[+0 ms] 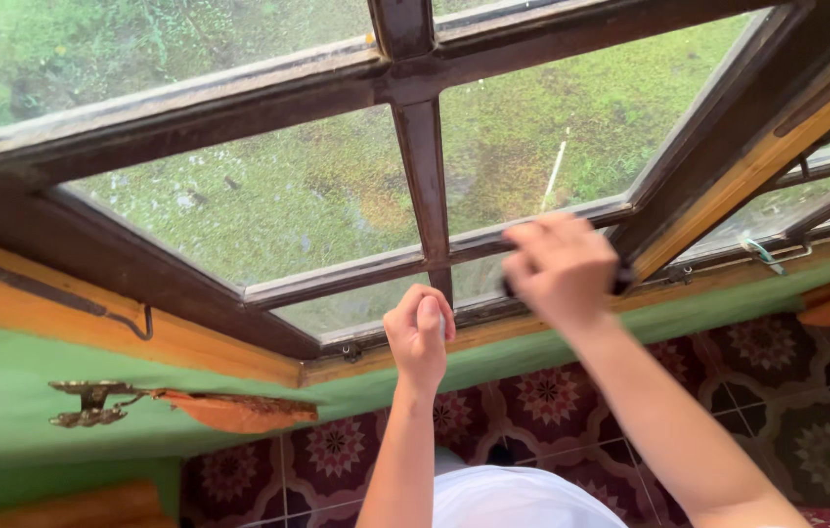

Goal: The person cleans a window by wiping its glass panes with a cloth while holding a small bottle.

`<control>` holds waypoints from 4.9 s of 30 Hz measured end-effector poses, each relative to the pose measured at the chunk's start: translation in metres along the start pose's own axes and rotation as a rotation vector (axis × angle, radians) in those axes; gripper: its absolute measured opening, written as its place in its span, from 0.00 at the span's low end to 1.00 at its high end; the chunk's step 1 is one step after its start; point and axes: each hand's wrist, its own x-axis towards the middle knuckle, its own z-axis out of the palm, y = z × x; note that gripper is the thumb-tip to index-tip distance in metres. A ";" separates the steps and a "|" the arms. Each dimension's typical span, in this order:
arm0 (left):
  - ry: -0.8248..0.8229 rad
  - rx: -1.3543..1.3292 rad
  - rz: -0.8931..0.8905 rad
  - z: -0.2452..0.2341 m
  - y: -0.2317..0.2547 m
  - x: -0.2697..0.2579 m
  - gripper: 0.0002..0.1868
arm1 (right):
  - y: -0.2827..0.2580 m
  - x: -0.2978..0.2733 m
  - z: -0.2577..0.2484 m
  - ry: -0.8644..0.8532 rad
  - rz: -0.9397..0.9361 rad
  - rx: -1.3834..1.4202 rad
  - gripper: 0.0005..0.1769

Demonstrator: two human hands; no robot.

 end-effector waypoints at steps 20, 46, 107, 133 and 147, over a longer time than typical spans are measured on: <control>-0.031 0.062 -0.006 -0.011 0.001 0.003 0.25 | 0.031 -0.025 -0.002 0.038 0.283 -0.062 0.07; 0.034 0.072 0.016 -0.022 0.015 0.012 0.21 | -0.063 0.089 0.017 0.395 0.067 0.345 0.19; -0.475 -0.186 -0.072 0.089 -0.009 0.060 0.23 | 0.054 0.029 -0.009 0.472 0.329 -0.309 0.15; 0.087 -0.108 -0.460 -0.039 -0.071 -0.053 0.25 | -0.021 -0.116 0.013 0.086 0.555 0.346 0.12; 0.033 -0.204 -0.405 -0.110 -0.073 -0.048 0.33 | -0.117 -0.144 0.071 -0.045 0.658 0.653 0.14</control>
